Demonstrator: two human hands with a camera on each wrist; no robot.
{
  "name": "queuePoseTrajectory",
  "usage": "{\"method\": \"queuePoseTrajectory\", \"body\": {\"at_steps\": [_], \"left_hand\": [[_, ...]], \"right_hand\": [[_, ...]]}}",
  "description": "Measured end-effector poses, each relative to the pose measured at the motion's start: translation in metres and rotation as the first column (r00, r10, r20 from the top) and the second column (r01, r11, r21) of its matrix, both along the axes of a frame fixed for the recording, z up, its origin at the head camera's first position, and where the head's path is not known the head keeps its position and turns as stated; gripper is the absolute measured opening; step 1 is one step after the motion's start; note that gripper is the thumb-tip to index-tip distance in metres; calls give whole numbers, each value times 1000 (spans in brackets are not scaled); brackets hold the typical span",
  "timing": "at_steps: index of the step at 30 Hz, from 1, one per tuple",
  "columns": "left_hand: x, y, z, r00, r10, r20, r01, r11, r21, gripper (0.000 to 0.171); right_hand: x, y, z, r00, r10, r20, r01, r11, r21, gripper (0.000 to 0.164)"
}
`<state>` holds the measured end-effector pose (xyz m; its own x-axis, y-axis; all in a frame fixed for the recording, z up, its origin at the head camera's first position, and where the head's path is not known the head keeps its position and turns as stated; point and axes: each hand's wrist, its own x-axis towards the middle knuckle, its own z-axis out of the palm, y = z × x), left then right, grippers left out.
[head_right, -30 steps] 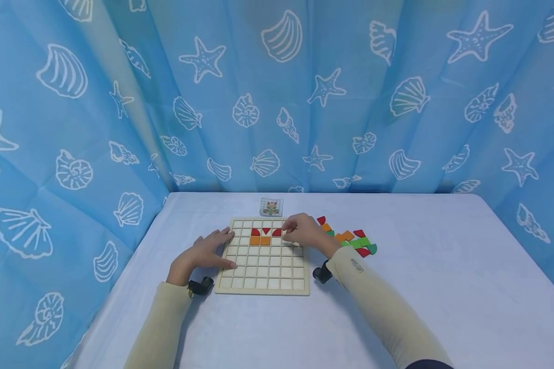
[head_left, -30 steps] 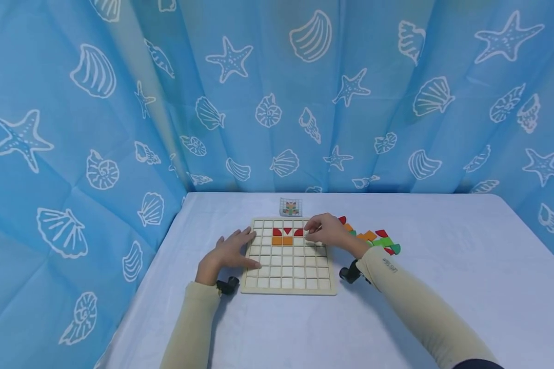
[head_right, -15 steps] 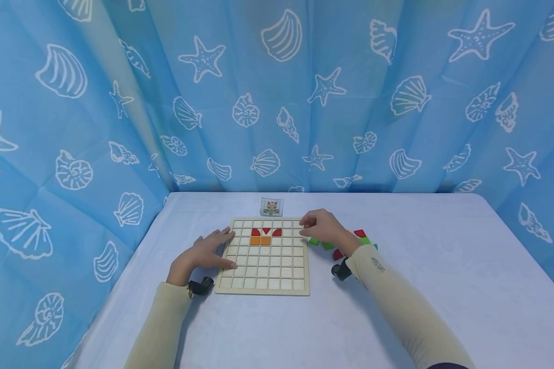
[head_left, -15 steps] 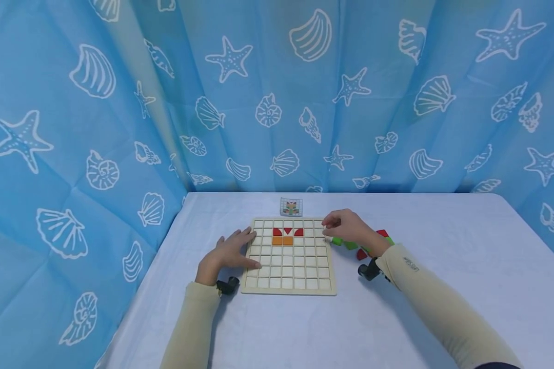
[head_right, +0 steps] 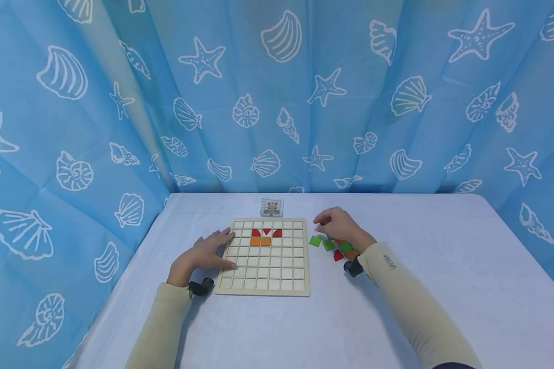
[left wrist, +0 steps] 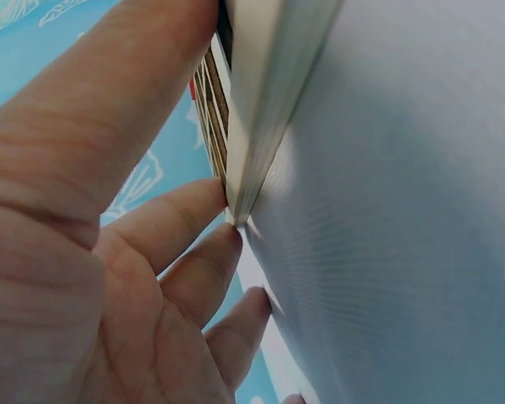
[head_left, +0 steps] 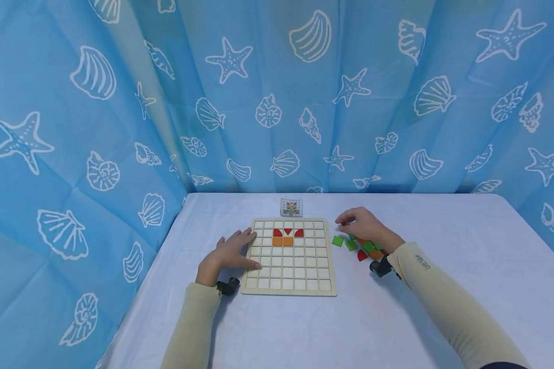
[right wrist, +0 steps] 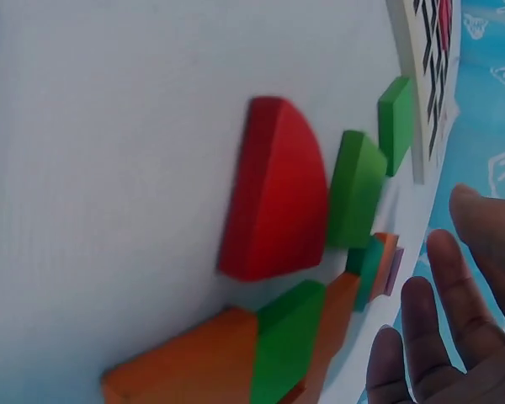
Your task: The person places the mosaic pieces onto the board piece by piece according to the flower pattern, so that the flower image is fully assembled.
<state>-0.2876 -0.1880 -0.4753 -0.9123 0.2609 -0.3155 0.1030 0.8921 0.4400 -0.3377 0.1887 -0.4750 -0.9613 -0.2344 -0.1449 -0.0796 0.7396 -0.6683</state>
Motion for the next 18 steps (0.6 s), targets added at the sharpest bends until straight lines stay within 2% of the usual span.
{"method": "queuePoseTrajectory", "body": {"at_steps": [5,11,18], "left_hand": [[-1,0,-1,1000,2,1,-2,1000,-1,99],[-2,0,-2,1000,9,10,-8,1000,-16,100],[-2,0,-2,1000,9,9,-9,1000,-20,99]], "right_hand": [[-1,8,-2,1000,-6,16,6,1000,28,25],[-3,16,-3,995,-55,78,49,996,75,27],[-7,17,-3,991,-74,107,67,995,75,30]]}}
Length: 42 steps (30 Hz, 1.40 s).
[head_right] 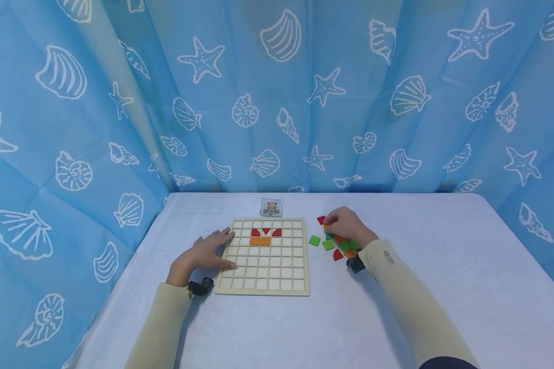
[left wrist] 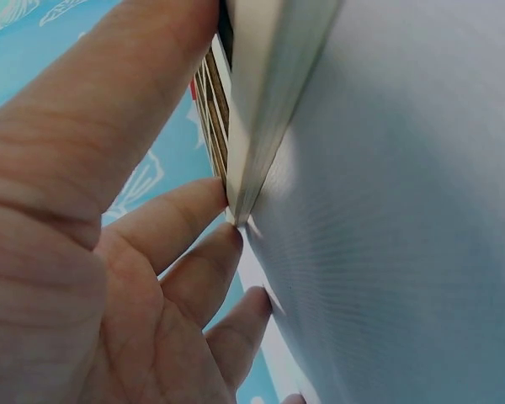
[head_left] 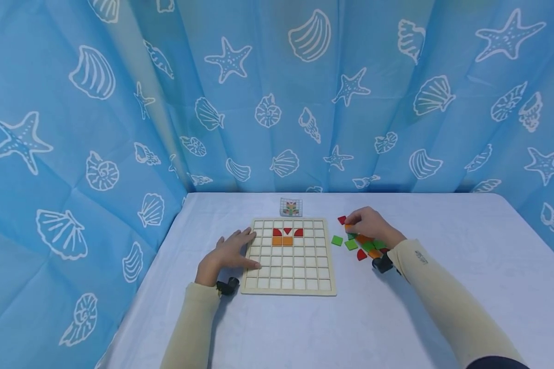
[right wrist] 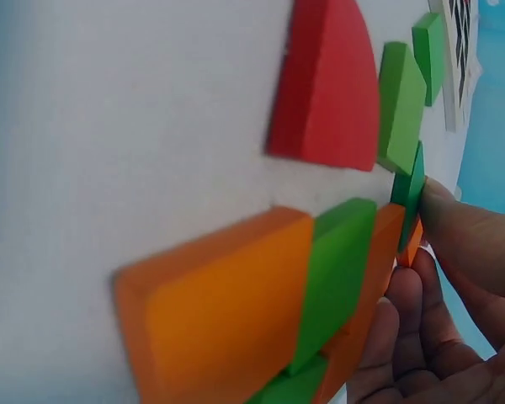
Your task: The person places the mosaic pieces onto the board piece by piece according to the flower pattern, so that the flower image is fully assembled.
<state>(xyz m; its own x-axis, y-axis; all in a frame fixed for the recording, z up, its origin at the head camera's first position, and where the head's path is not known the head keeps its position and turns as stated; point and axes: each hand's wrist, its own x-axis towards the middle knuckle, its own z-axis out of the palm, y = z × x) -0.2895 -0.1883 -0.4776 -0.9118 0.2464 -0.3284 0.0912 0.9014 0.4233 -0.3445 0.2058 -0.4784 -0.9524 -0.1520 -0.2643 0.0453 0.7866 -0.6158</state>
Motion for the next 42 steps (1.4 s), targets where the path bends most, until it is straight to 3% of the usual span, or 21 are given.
{"method": "queuePoseTrajectory", "body": {"at_steps": [17,42], "left_hand": [[0,-1,-1,1000,12,-3,-12,1000,-3,100],[0,-1,1,1000,-14,-5,14,1000,-6,99]], "right_hand": [[-11,6,-9,992,-91,92,95,995,-39,32],[-4,6,-6,981,-133,140,146,986,-86,38]]}}
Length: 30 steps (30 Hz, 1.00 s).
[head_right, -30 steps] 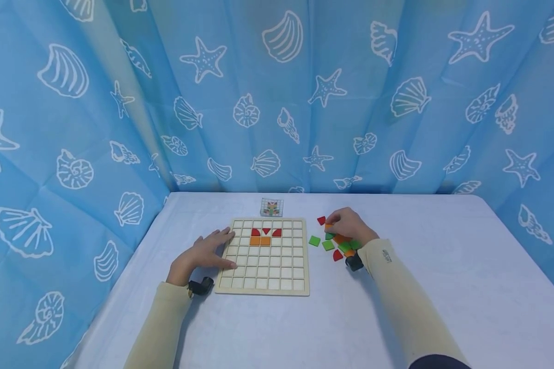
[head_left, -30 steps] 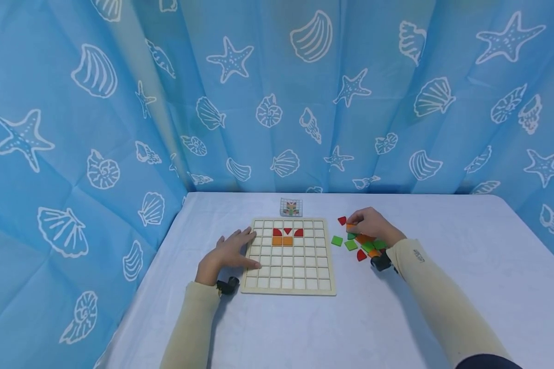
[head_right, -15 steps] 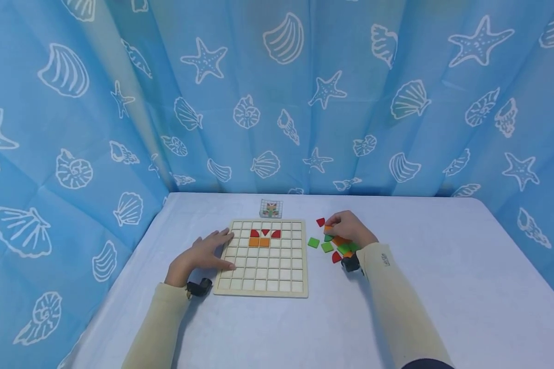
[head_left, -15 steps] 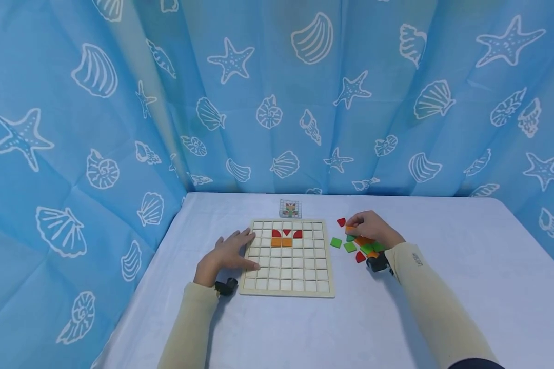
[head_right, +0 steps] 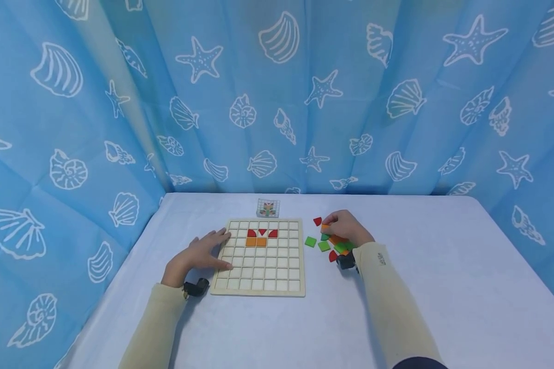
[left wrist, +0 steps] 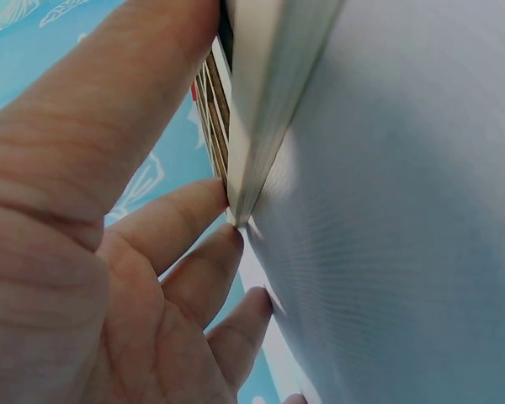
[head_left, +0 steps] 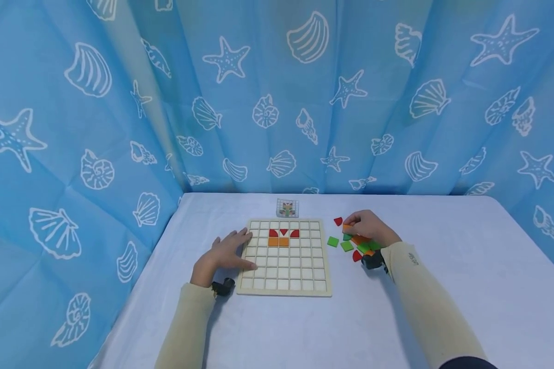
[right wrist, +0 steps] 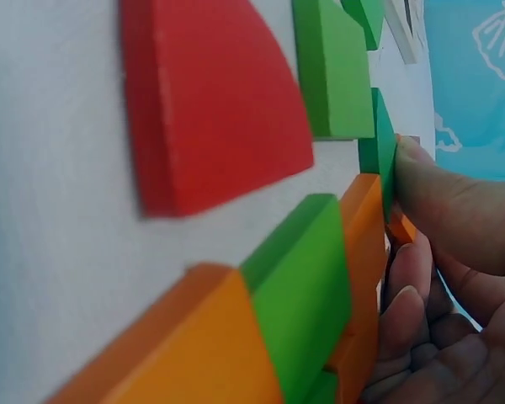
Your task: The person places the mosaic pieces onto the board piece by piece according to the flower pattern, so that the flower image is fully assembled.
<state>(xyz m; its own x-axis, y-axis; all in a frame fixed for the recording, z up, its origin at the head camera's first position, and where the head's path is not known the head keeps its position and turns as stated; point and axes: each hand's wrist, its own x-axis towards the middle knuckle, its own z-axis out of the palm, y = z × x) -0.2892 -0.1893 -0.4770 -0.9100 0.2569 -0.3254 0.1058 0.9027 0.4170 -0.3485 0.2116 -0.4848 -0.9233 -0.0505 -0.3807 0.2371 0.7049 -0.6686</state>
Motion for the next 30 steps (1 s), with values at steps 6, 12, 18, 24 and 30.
{"method": "queuePoseTrajectory", "body": {"at_steps": [6,12,18,24,30], "left_hand": [[2,0,1,1000,-6,-6,6,1000,-5,98],[3,1,3,1000,-6,-12,6,1000,-3,98],[2,1,3,1000,-7,-12,7,1000,-3,98],[1,-1,3,1000,-7,-15,8,1000,3,99],[1,0,0,1000,-7,-13,7,1000,5,98]], "right_hand": [[1,1,-1,1000,3,5,-3,1000,-10,40],[1,0,1,1000,-2,1,2,1000,-17,38],[1,0,3,1000,3,6,-3,1000,-12,40],[0,-1,2,1000,-2,13,3,1000,-20,40],[1,0,1,1000,-3,14,3,1000,-24,39]]}}
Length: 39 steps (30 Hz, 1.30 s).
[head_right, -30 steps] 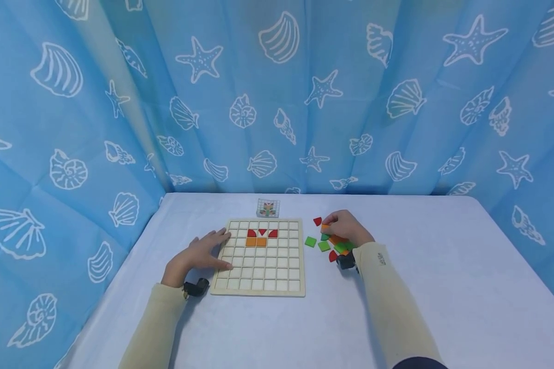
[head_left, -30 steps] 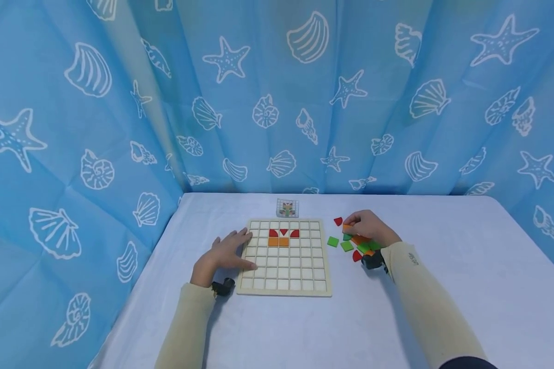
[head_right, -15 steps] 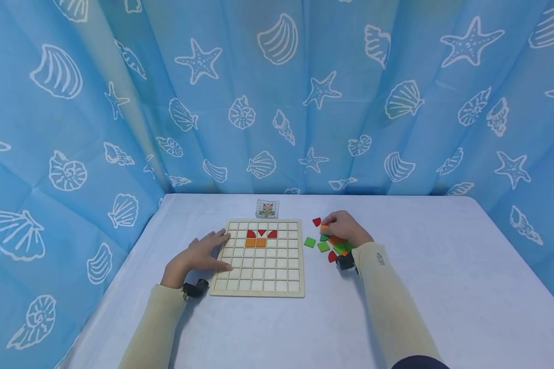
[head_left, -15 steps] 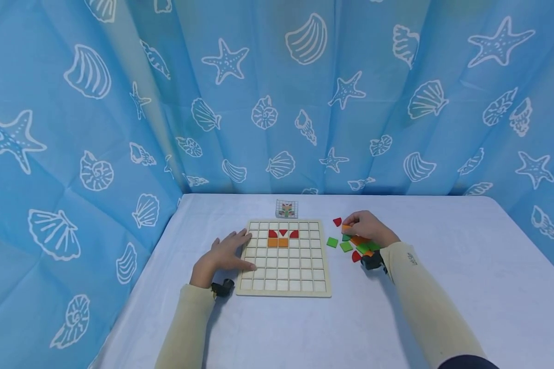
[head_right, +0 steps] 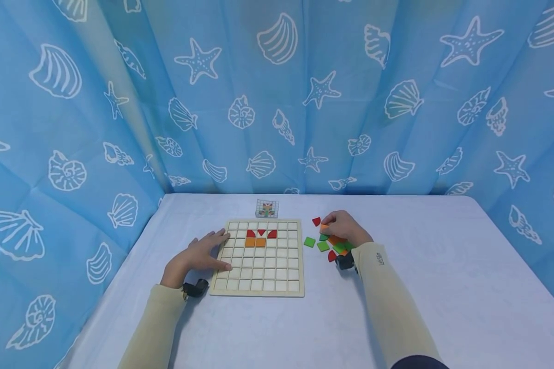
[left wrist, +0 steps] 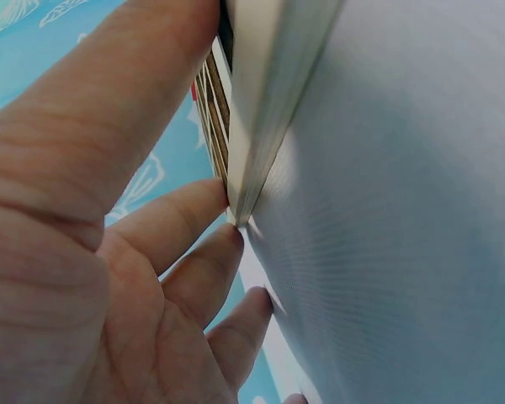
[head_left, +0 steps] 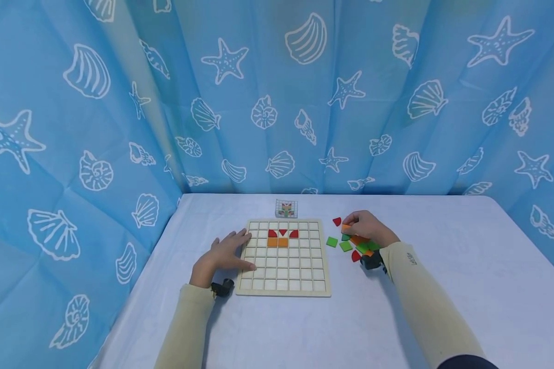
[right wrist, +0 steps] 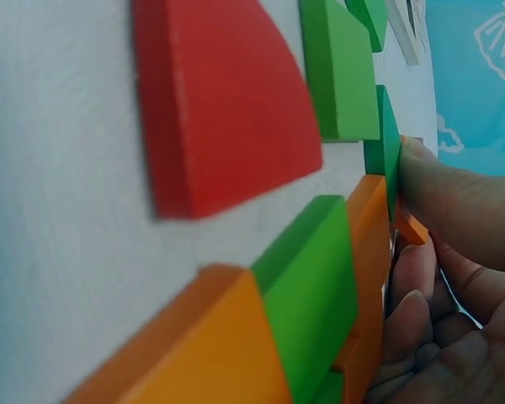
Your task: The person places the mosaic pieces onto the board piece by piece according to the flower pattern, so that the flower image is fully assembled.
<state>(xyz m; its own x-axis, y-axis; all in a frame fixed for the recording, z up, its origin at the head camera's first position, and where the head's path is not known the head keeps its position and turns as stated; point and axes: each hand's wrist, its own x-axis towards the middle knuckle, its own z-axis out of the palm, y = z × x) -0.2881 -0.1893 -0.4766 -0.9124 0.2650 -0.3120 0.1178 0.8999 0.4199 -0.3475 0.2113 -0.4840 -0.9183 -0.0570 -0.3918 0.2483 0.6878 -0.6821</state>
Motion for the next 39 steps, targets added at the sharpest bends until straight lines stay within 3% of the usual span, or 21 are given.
{"method": "queuePoseTrajectory", "body": {"at_steps": [23,33,39], "left_hand": [[0,-4,-1,1000,6,-12,-6,1000,2,99],[-1,-3,-4,1000,2,-1,-1,1000,6,100],[-2,-1,-3,1000,4,-2,-4,1000,5,100]], "right_hand": [[-5,-2,-4,1000,3,12,-3,1000,10,41],[-1,-2,0,994,75,-75,-70,995,68,41],[-4,-3,11,980,139,-143,-119,983,139,27]]}}
